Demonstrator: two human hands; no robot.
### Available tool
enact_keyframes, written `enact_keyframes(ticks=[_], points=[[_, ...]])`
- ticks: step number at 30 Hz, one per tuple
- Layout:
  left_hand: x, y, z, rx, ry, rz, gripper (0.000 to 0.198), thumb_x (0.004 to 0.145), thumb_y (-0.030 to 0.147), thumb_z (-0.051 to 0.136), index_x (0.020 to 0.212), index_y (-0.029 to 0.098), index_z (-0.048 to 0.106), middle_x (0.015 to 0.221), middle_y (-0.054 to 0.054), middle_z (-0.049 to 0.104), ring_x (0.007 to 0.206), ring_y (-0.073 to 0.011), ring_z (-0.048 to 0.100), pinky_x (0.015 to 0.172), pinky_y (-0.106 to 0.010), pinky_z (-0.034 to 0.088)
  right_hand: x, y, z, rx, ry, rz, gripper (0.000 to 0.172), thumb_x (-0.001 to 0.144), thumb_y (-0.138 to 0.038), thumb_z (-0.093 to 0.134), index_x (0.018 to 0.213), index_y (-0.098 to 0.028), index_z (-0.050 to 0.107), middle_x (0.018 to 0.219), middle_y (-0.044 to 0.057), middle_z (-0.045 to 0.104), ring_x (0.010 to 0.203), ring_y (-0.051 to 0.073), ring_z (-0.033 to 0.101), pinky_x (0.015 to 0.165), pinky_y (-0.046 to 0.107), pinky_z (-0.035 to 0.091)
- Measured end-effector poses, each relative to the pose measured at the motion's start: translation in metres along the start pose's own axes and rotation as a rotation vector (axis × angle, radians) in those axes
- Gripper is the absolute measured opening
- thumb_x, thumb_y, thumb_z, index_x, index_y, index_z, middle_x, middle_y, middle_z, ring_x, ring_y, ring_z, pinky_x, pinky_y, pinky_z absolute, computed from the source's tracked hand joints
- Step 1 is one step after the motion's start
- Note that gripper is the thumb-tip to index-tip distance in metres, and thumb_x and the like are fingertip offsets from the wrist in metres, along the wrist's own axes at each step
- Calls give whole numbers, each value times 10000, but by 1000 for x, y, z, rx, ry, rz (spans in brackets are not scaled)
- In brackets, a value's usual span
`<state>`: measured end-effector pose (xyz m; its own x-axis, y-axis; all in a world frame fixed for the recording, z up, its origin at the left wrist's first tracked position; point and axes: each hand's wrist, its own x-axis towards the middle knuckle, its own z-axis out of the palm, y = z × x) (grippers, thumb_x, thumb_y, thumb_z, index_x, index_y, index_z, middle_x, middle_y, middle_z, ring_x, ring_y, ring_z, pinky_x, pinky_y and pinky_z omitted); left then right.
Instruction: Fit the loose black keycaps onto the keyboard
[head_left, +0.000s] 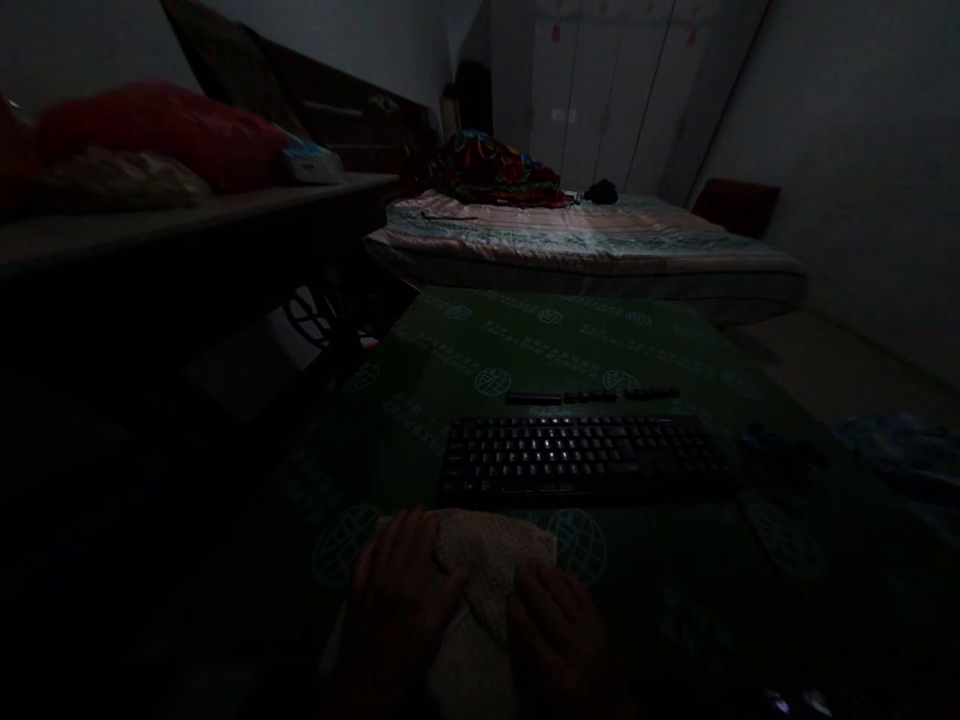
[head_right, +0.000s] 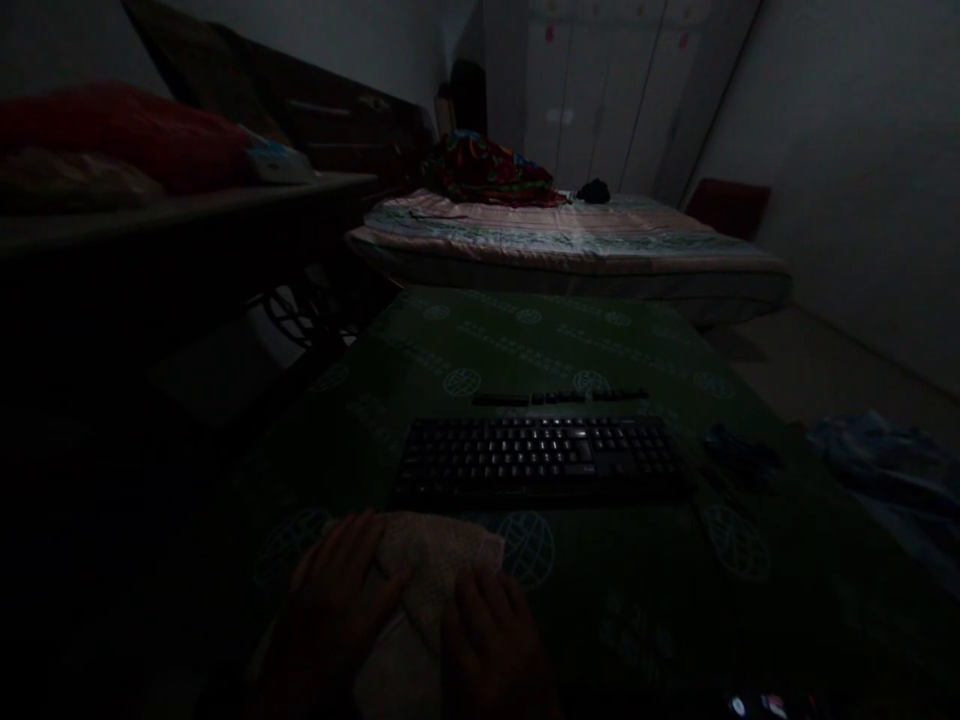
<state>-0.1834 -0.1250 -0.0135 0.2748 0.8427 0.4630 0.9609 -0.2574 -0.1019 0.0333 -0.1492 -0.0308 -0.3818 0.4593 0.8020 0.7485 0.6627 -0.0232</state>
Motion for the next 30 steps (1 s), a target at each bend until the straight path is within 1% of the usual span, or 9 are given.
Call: enact_keyframes(ticks=[3,7,12,17,20,26,28,30], points=[[0,0,1,22,8,13,475,876,460,359,1144,132,572,1192,-180,607,1117,-335,534,901,-479,390,2,-2,1,-17,6,22,293,897,-183,360,888,-166,652,932,88,718,954,203,643,836,343,501],[1,-2,2,19,20,20,467,875,459,356,1152,144,561,1187,-168,612,1124,-322,530,910,-465,387,3,-2,1,-5,5,20,308,901,-170,348,889,-162,655,939,91,716,960,201,641,841,344,493],[0,-1,2,2,18,40,440,878,431,362,1133,138,568,1176,-179,615,1108,-337,540,908,-492,384,3,-2,1,-1,12,6,280,899,-164,378,882,-150,657,927,95,717,930,225,654,806,369,496],[1,0,0,16,59,6,471,852,469,416,1146,128,556,1150,-182,627,1087,-335,553,895,-475,392,3,-1,4,-15,30,-8,285,901,-163,377,862,-162,659,887,85,723,882,201,667,808,348,506],[2,-2,-1,-5,27,29,465,851,459,413,1157,137,551,1172,-177,616,1094,-323,553,894,-456,399,3,1,6,-26,43,-16,285,898,-161,381,848,-169,662,878,74,725,887,196,667,818,344,511],[-1,-3,4,-6,66,32,404,862,446,379,1076,176,589,1119,-144,642,1087,-316,547,912,-465,379,-1,0,13,-39,72,-12,310,911,-157,361,840,-175,662,864,66,723,870,184,670,834,342,493],[-1,-4,5,-9,67,52,379,864,431,371,1057,191,592,1104,-130,650,1085,-305,546,919,-459,370,-4,-3,17,-38,84,6,292,908,-158,373,834,-180,655,860,65,722,860,183,672,843,345,490],[-1,-4,5,-17,84,53,371,864,421,364,1055,197,589,1099,-125,652,1076,-294,549,926,-453,364,-9,-6,23,-33,113,65,280,902,-151,375,828,-183,643,856,74,720,873,188,671,858,360,489]])
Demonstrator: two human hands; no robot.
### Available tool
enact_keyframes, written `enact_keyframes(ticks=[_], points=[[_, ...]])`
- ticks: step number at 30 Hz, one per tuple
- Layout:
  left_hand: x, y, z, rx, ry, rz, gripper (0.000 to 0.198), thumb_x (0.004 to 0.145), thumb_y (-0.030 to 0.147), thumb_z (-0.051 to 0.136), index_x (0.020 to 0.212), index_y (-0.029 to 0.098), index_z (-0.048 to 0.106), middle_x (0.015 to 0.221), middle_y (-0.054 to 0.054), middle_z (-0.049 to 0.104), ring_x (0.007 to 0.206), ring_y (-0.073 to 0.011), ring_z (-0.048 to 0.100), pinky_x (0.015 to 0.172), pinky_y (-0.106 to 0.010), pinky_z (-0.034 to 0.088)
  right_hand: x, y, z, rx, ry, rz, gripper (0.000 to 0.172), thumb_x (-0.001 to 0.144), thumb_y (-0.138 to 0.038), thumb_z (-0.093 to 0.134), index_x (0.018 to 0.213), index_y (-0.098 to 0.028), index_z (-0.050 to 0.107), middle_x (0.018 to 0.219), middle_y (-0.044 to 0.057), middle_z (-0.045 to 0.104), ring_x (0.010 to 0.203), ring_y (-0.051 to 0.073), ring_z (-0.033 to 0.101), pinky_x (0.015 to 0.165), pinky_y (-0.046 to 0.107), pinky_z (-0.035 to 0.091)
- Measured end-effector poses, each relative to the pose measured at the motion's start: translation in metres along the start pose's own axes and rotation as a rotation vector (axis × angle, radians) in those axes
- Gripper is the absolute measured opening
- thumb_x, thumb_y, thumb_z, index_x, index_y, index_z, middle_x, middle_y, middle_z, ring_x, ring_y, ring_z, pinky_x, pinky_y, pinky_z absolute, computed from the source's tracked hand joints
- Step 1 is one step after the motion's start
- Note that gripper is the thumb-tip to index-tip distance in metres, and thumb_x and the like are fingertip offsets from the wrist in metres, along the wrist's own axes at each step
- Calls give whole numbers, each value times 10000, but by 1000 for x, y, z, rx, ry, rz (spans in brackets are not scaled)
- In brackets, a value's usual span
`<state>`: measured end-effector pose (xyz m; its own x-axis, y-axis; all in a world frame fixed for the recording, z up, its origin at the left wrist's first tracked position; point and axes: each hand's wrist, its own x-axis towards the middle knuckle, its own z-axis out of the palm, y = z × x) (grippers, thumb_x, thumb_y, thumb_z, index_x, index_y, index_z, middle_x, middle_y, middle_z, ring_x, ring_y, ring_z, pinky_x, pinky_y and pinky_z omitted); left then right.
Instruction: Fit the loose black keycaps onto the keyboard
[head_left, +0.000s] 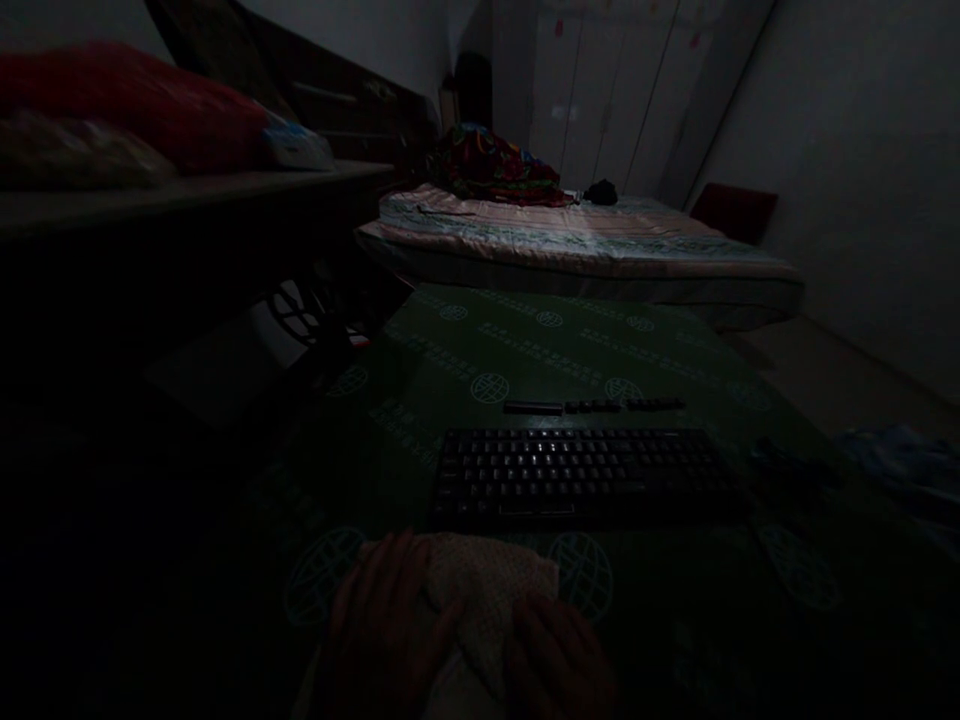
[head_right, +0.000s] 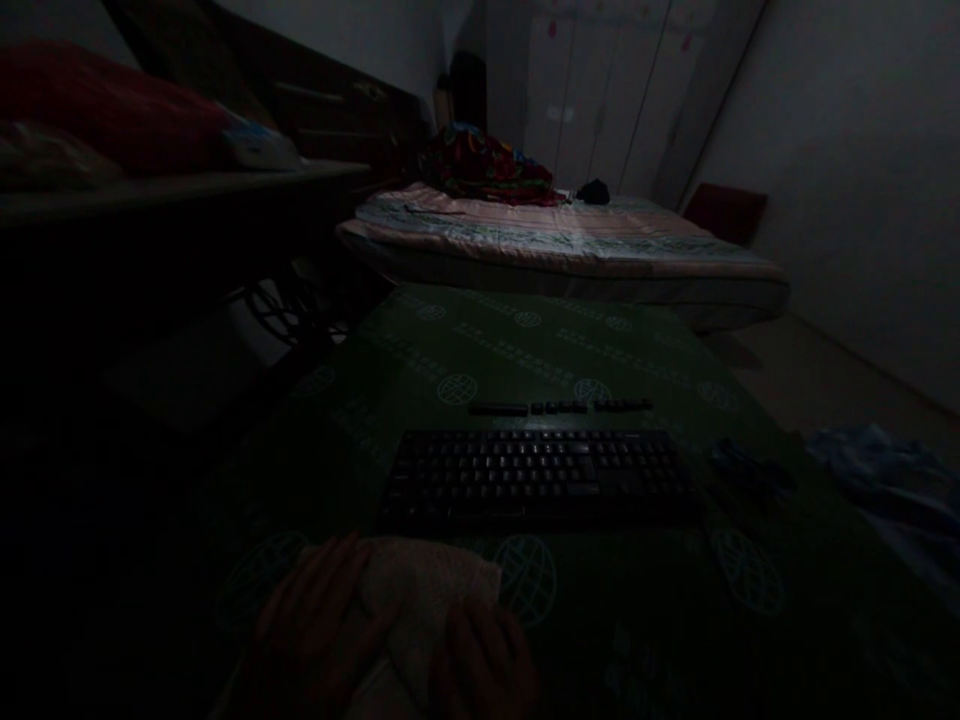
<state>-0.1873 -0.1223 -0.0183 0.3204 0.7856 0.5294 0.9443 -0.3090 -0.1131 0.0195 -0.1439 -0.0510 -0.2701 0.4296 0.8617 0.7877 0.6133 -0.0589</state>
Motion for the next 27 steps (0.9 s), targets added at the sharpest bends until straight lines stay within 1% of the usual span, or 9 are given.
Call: enact_keyframes(ticks=[2,5,6,10,12,16,21,27], points=[[1,0,-1,-1,11,-6,371,865,413,355,1061,199,586,1096,-124,653,1058,-289,556,922,-447,369,-6,-3,4,7,3,47,248,897,-172,397,827,-186,634,856,84,717,887,201,671,859,375,495],[1,0,-3,27,3,17,362,864,380,345,1053,196,591,1078,-131,659,1035,-297,563,906,-453,379,-13,-6,8,20,-50,47,173,878,-236,469,841,-198,634,874,82,714,885,208,675,837,364,515],[1,-1,-4,36,-4,37,351,860,366,349,1050,202,593,1073,-128,661,1034,-298,563,907,-455,378,-14,-7,9,20,-49,57,164,874,-245,477,846,-203,633,873,79,715,884,207,676,831,359,521],[0,-4,-5,34,-14,87,296,836,346,387,1014,253,604,1049,-89,670,1039,-284,560,922,-444,365,-10,-9,12,53,70,159,200,887,-231,425,865,-228,623,830,56,718,864,192,679,826,352,530],[0,-4,-5,17,-19,88,293,833,350,390,1005,256,608,1048,-87,668,1041,-285,557,919,-440,363,-7,-9,13,80,84,181,198,886,-230,418,876,-233,616,824,50,717,858,185,678,829,343,528],[3,-4,-6,-8,3,69,309,841,361,390,1008,232,615,1025,-103,668,1042,-294,558,930,-446,353,-2,-8,12,74,62,172,217,888,-229,393,848,-233,606,797,47,710,831,178,673,812,332,525],[4,-3,-8,17,8,88,301,845,322,388,1007,220,620,1043,-113,664,1045,-298,562,914,-458,374,-3,-5,11,17,-16,115,220,887,-211,394,794,-220,593,801,60,701,799,190,661,757,339,503],[4,-3,-7,80,-12,109,286,837,334,401,978,238,631,1038,-102,670,1028,-299,567,894,-466,394,2,0,9,34,-12,77,189,876,-199,426,793,-208,595,822,56,696,800,195,654,734,333,484]])
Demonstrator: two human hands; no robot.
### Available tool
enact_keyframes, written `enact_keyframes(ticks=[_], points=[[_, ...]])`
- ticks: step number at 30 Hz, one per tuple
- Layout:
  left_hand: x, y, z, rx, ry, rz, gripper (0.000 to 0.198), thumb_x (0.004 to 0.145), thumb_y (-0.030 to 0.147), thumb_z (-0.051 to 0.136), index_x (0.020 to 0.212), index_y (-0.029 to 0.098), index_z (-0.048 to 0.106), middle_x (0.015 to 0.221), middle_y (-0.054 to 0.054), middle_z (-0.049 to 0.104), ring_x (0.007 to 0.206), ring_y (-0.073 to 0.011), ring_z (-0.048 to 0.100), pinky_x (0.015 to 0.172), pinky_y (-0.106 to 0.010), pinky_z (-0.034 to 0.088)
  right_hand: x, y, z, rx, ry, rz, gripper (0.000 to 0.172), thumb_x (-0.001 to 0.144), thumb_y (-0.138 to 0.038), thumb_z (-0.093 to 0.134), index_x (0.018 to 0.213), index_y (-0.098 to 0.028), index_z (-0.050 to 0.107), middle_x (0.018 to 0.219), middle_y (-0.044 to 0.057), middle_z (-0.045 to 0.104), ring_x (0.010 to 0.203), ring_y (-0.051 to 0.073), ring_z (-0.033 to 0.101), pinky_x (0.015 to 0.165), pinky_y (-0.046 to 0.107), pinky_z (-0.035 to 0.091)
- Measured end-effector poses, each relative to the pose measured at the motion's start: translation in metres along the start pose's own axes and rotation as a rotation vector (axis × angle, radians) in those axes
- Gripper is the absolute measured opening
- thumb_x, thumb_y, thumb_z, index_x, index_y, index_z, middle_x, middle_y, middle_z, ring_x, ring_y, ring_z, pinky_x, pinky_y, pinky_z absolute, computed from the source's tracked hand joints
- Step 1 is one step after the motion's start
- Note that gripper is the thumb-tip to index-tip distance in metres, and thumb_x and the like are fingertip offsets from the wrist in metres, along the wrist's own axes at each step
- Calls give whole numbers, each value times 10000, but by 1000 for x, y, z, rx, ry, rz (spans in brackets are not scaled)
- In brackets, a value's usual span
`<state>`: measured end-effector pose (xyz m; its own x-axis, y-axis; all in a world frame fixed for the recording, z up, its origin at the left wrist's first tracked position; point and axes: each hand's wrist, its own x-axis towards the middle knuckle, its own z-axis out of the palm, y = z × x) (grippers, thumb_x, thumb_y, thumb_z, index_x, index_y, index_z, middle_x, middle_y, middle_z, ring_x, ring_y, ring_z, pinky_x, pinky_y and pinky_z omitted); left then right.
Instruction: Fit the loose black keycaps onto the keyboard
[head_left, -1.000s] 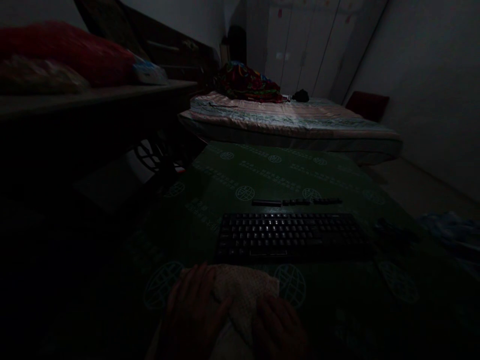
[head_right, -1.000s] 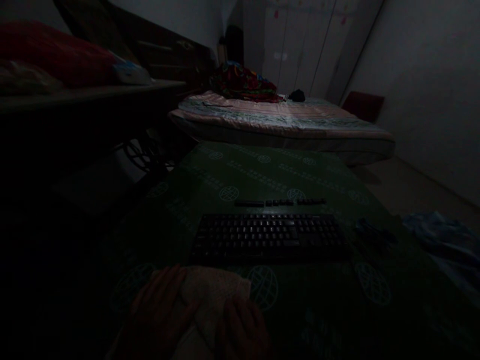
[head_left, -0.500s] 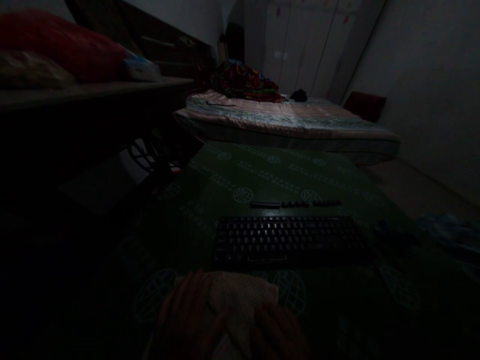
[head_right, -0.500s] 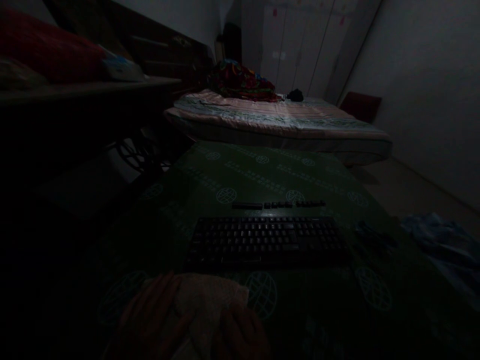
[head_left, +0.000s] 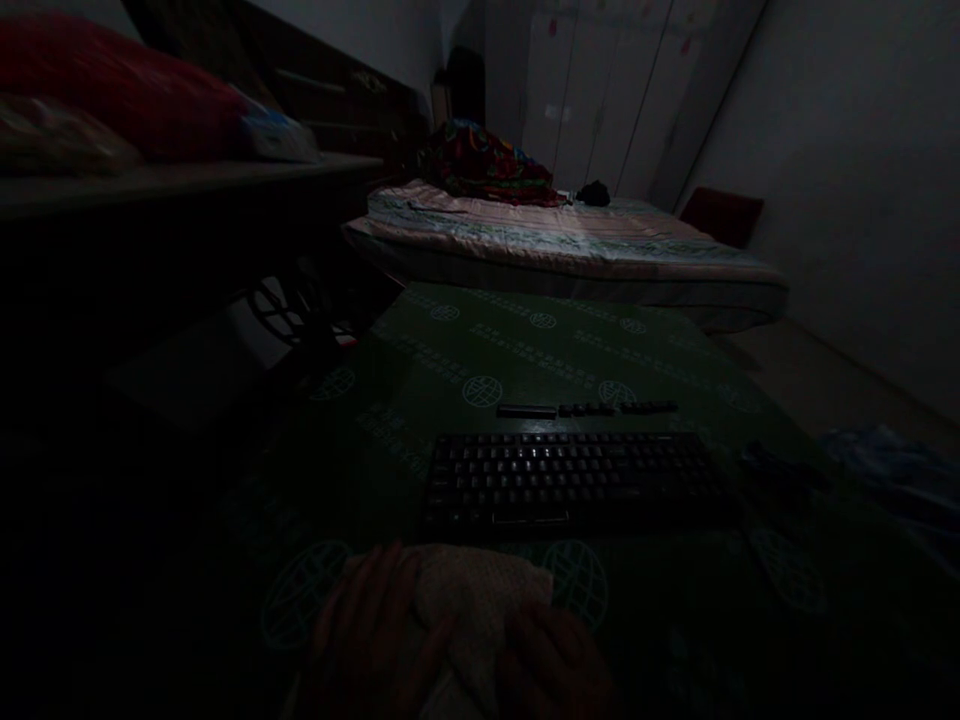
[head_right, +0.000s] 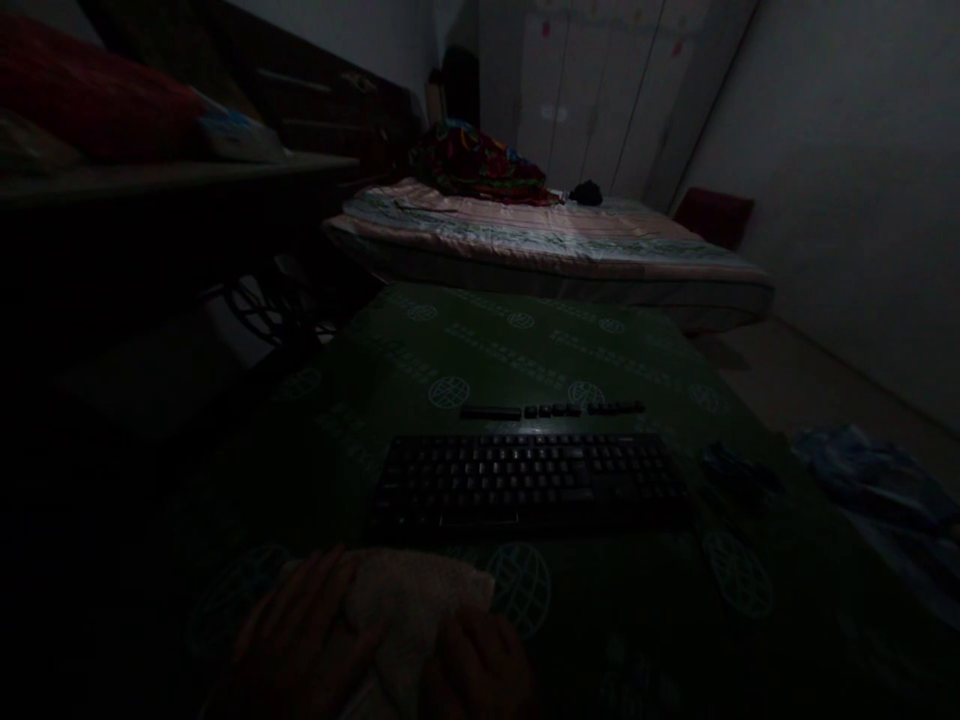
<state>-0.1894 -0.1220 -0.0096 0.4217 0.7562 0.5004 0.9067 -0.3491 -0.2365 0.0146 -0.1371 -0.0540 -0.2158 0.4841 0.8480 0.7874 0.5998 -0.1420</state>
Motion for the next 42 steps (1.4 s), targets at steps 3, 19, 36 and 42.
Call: enact_keyframes(ticks=[3,19,36,42], points=[[0,-2,-1,13,19,48,281,833,303,397,968,252,637,1044,-102,668,1025,-308,566,881,-471,387,6,0,-3,6,0,-24,238,896,-205,392,783,-207,602,797,52,701,781,184,656,715,317,486],[6,-4,-4,6,39,60,271,843,297,405,939,224,647,1027,-123,671,997,-313,574,867,-450,378,17,8,-8,23,-2,-77,213,883,-211,410,798,-213,606,799,38,697,762,177,646,687,295,460],[-1,-16,-5,-4,-76,82,293,821,361,437,993,224,632,1099,-120,662,1053,-311,573,864,-452,434,22,1,-6,45,4,-16,291,887,-181,368,740,-200,618,787,58,680,796,183,623,654,293,497],[1,-15,-5,-17,-22,113,251,817,332,438,916,228,644,1057,-119,673,1029,-315,580,856,-453,430,20,4,-5,57,7,-36,274,890,-191,376,748,-199,611,796,58,671,807,183,616,648,282,476]])
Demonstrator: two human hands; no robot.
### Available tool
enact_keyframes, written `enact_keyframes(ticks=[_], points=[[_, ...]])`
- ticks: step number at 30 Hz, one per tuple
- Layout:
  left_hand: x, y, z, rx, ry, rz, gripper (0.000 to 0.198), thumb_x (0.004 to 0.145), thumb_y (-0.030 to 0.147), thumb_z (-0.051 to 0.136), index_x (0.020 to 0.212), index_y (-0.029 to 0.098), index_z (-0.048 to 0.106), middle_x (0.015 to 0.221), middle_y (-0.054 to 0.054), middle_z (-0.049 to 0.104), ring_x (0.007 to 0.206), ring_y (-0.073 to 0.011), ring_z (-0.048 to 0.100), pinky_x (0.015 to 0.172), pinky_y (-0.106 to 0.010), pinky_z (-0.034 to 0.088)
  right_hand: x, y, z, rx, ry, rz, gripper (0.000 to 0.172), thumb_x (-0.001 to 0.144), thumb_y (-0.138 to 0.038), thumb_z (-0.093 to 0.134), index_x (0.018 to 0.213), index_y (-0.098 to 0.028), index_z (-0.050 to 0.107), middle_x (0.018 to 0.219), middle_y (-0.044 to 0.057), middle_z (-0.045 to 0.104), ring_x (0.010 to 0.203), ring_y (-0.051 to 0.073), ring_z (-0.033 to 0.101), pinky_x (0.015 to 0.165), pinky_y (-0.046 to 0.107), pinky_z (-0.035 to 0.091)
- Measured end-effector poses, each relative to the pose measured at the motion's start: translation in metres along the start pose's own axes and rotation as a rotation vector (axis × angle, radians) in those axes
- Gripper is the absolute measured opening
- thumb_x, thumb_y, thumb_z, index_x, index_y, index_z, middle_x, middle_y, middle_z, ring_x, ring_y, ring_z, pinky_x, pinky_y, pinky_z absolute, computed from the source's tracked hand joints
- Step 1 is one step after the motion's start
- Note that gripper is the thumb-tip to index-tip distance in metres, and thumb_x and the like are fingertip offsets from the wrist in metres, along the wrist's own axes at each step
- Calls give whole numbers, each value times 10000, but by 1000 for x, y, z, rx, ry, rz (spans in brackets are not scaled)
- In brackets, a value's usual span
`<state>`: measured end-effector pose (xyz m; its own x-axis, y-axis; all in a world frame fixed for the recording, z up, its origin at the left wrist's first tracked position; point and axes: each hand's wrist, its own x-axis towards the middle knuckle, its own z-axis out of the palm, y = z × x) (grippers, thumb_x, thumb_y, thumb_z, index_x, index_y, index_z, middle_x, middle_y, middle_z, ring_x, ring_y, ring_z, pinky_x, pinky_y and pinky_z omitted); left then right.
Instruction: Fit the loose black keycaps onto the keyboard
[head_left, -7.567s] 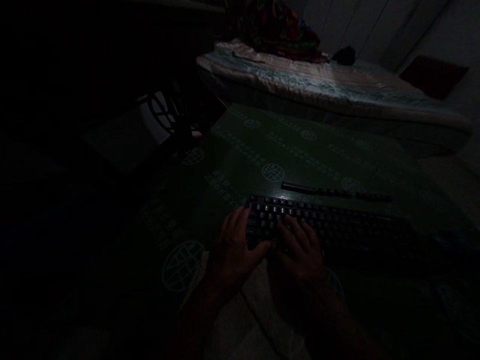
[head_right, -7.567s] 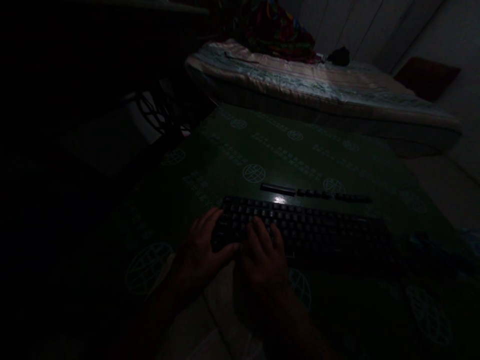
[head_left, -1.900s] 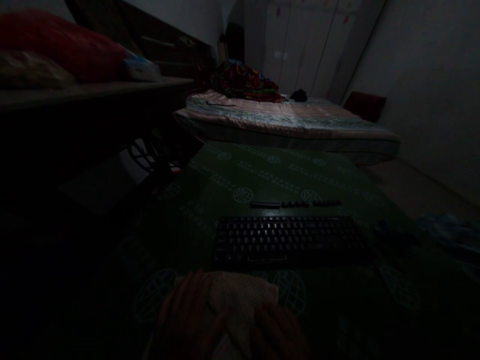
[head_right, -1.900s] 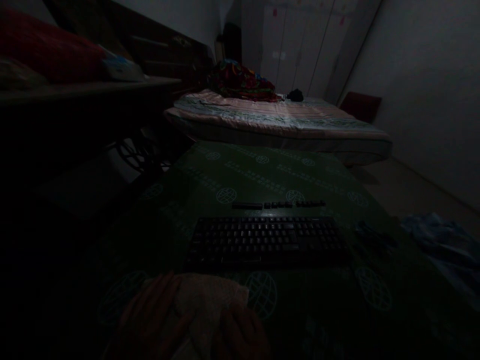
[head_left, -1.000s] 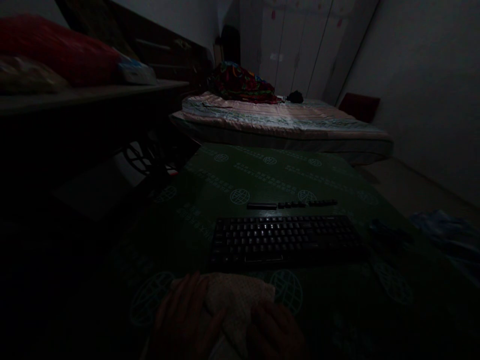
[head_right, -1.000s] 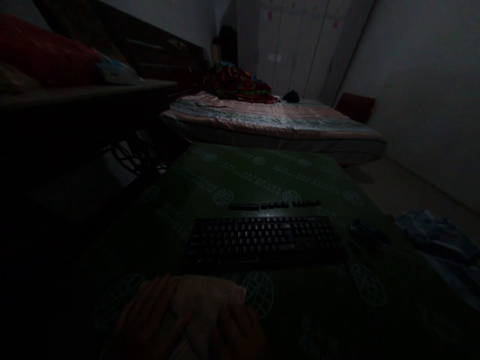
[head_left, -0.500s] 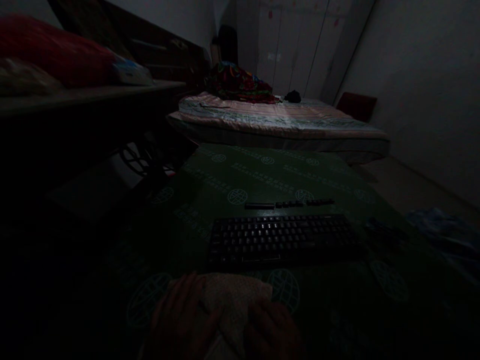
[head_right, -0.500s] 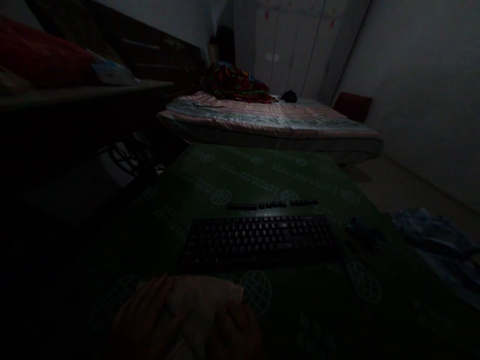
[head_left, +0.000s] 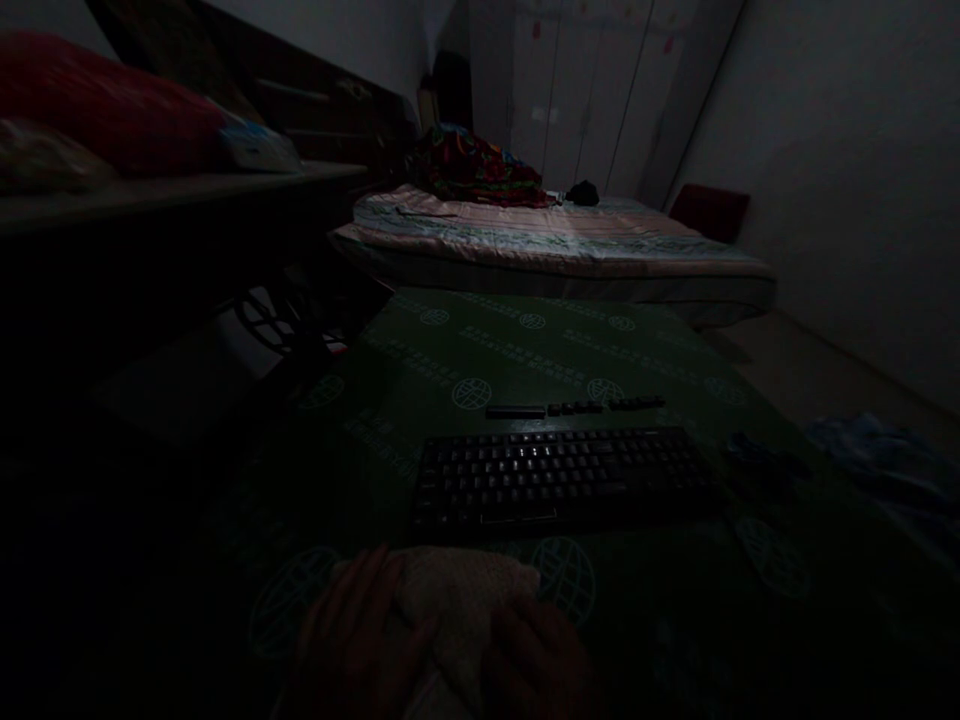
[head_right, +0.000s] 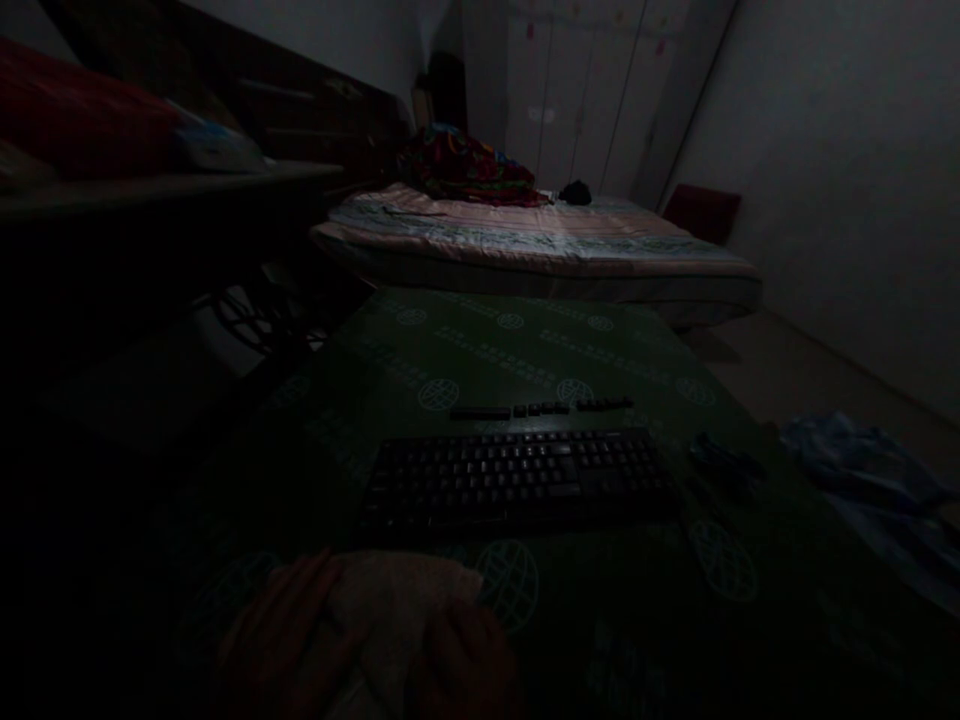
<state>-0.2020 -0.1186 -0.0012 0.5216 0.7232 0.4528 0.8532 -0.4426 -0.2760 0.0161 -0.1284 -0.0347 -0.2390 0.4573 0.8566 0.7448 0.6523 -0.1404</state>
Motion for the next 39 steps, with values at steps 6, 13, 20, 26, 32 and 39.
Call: enact_keyframes(ticks=[6,13,20,26,32,39], points=[[6,2,-2,-196,45,-194,269,804,310,468,1023,253,613,1139,-85,636,1093,-291,555,876,-430,458,5,-3,-6,32,-55,103,219,877,-191,413,735,-203,579,757,54,658,675,158,612,610,260,464],[85,0,-22,-544,219,-728,368,735,401,582,1064,237,603,1231,-94,586,1136,-301,540,931,-457,462,46,30,-25,113,-148,102,289,911,-196,364,728,-208,588,725,42,634,637,135,573,568,225,455],[184,-8,-15,-1121,409,-1238,386,655,398,651,977,185,666,1001,-70,681,961,-256,623,883,-412,475,117,111,-4,-31,-443,47,156,825,-159,494,812,-177,648,885,80,647,780,168,583,678,260,454],[196,-20,31,-1321,648,-1363,282,616,322,632,835,146,659,842,-43,669,805,-196,626,730,-322,506,171,166,41,-211,-959,238,227,851,-204,484,985,-175,664,1024,101,629,958,201,576,756,266,424],[170,-23,50,-1168,539,-1400,285,659,346,607,874,173,675,871,-41,683,866,-217,629,831,-359,472,179,185,71,-235,-1120,216,230,835,-238,505,982,-179,671,1033,99,630,970,206,573,726,250,410],[165,-26,54,-1161,444,-1347,263,673,360,610,846,180,691,841,-34,697,808,-206,633,778,-327,474,177,183,82,-246,-1189,208,209,811,-239,518,867,-164,705,942,105,658,815,173,600,589,218,374]])
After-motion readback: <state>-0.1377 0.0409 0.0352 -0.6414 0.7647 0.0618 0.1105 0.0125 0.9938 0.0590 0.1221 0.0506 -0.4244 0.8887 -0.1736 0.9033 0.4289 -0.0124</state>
